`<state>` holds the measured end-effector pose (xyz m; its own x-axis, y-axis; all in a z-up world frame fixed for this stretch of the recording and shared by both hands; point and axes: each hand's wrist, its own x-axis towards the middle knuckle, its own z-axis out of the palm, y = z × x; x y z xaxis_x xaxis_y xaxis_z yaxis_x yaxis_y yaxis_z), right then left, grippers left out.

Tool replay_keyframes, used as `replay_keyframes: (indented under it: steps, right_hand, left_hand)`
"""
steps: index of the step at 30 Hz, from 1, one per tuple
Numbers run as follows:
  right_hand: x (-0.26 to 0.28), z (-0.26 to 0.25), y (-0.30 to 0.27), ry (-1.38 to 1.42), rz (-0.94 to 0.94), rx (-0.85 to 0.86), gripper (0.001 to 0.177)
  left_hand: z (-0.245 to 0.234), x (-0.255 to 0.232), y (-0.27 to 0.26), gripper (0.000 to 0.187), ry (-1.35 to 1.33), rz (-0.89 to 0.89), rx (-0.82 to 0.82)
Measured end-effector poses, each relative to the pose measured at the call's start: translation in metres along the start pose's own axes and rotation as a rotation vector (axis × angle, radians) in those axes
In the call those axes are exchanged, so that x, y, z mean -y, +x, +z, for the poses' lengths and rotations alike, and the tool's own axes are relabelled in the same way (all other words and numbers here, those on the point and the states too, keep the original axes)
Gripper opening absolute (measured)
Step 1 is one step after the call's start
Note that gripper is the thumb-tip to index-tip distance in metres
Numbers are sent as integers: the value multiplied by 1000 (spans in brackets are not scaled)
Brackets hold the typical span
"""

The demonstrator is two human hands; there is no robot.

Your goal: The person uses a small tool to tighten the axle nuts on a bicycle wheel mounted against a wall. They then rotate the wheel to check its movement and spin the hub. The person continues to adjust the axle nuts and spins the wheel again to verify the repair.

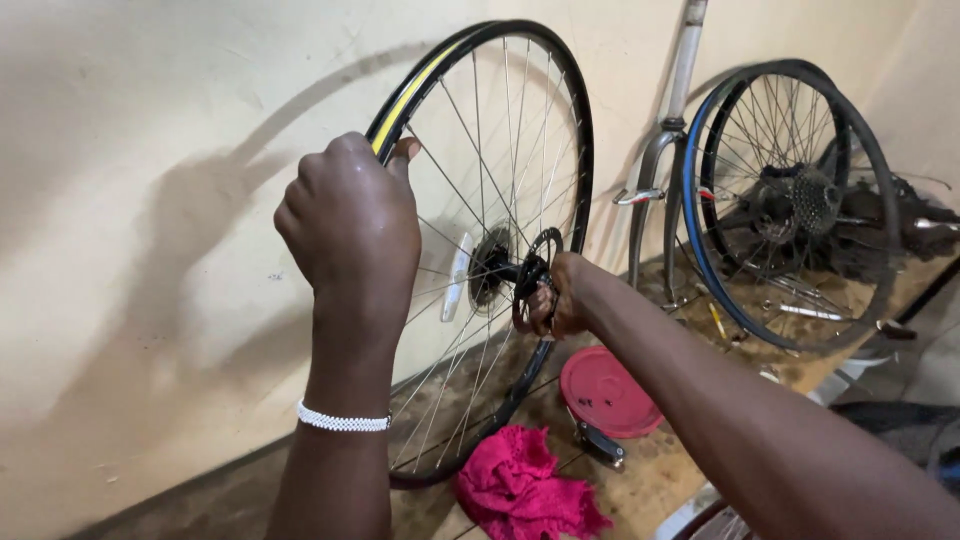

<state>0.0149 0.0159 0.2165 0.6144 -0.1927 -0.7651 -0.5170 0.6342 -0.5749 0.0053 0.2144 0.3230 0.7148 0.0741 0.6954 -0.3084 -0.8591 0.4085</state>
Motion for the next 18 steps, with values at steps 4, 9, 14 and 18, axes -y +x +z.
replay_keyframes:
  steps: [4,9,14,18]
  right_hand:
    - [-10,8,8,18,-189,-92,25]
    - [-19,19,13,52,-307,-424,31]
    - [-19,23,50,-156,-433,-657,25]
    - [-40,39,-26,27,-439,-524,23]
  left_hand:
    - [-5,-9,-5,31,-33,14,15]
    - [0,-8,-9,34,-14,48,-2]
    - [4,-5,-6,37,-42,32,1]
    - [19,12,1,33,-82,72,-50]
